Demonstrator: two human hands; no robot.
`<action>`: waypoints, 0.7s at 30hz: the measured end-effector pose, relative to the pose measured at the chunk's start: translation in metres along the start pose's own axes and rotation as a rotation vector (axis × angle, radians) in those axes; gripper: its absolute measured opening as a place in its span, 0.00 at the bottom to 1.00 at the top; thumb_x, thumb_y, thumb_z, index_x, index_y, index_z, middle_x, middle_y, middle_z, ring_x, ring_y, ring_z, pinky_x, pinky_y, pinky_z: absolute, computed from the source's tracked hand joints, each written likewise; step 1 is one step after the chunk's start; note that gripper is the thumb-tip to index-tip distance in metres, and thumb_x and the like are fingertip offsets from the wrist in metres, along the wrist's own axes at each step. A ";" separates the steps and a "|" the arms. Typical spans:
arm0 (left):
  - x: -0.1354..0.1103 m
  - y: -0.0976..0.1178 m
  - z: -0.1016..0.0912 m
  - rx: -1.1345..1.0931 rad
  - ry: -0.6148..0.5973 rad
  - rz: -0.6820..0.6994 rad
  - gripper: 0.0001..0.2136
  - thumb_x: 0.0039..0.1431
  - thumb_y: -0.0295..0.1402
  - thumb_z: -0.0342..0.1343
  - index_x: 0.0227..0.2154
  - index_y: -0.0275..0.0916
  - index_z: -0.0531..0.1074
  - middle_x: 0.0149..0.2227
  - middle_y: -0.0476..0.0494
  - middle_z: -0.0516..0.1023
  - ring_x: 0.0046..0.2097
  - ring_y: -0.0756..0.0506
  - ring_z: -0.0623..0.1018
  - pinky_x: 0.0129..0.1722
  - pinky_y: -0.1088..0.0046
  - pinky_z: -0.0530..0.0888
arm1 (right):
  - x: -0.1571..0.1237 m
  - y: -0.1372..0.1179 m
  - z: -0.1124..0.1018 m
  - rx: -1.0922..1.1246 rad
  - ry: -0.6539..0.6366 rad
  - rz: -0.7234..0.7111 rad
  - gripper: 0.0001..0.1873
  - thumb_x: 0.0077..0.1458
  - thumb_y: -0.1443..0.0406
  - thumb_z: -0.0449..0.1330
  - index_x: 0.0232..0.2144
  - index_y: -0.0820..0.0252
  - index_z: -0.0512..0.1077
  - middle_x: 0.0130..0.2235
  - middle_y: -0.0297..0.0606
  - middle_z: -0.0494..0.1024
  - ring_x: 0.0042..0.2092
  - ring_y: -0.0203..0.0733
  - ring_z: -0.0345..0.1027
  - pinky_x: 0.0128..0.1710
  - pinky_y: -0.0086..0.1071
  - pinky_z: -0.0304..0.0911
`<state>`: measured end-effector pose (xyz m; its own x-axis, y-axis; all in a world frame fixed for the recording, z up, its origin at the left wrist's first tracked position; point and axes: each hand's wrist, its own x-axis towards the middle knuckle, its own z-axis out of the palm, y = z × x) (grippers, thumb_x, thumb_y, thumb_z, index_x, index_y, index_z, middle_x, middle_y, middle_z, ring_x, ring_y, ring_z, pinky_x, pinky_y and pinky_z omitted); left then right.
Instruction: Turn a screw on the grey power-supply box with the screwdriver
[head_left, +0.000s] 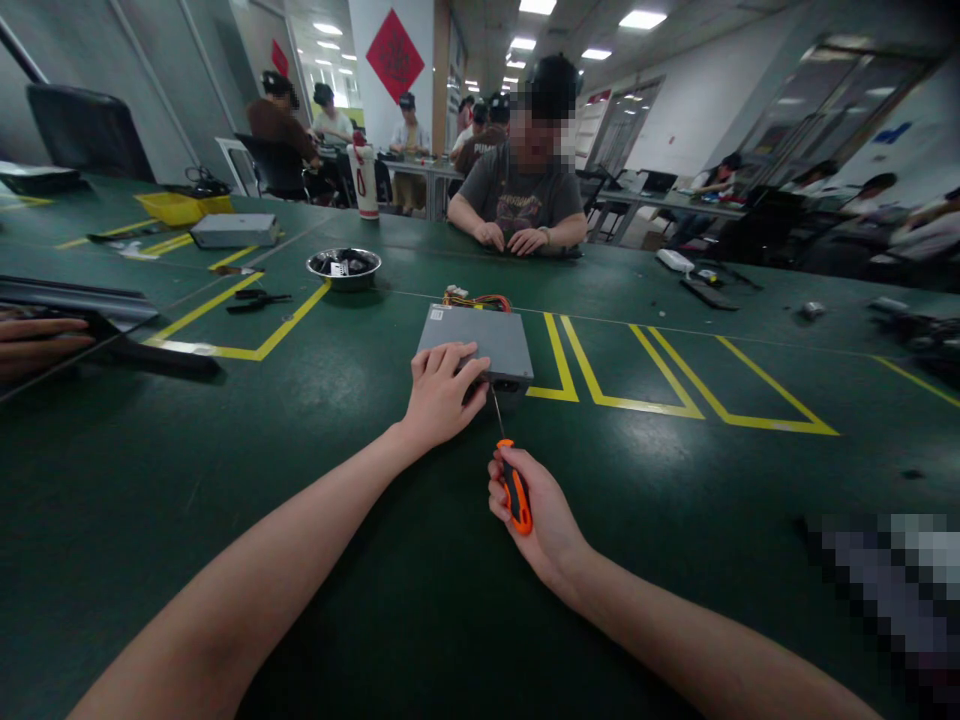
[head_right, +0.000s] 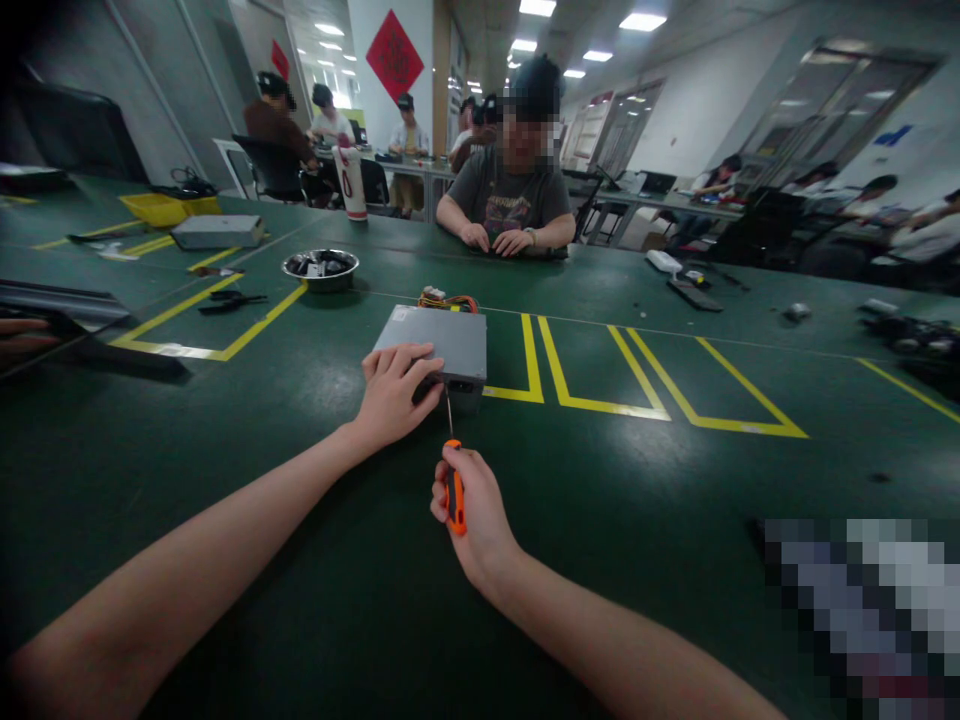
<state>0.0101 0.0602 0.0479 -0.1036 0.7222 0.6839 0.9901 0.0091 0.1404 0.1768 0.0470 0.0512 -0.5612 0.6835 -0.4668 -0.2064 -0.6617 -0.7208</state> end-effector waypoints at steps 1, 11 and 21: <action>0.000 0.000 0.000 -0.002 -0.001 -0.002 0.11 0.56 0.35 0.50 0.43 0.45 0.67 0.51 0.43 0.68 0.53 0.41 0.63 0.49 0.59 0.56 | -0.001 0.000 0.002 0.007 0.008 -0.015 0.09 0.48 0.61 0.61 0.27 0.60 0.67 0.26 0.30 0.65 0.23 0.27 0.56 0.18 0.22 0.50; 0.000 0.000 0.000 -0.007 0.000 -0.004 0.12 0.56 0.35 0.50 0.43 0.44 0.67 0.51 0.43 0.67 0.53 0.41 0.63 0.49 0.59 0.56 | -0.008 -0.003 0.015 0.048 0.048 0.123 0.14 0.57 0.59 0.50 0.34 0.63 0.70 0.26 0.33 0.67 0.24 0.29 0.58 0.21 0.23 0.55; 0.000 0.002 -0.002 -0.020 -0.003 -0.012 0.11 0.57 0.34 0.49 0.43 0.45 0.67 0.51 0.43 0.68 0.54 0.41 0.63 0.50 0.59 0.56 | -0.003 0.006 0.007 0.057 0.000 0.015 0.09 0.48 0.60 0.61 0.28 0.60 0.67 0.27 0.32 0.67 0.24 0.28 0.57 0.19 0.22 0.52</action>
<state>0.0115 0.0589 0.0494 -0.1152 0.7240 0.6801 0.9866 0.0041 0.1629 0.1714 0.0389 0.0523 -0.5645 0.6733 -0.4775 -0.2434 -0.6886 -0.6831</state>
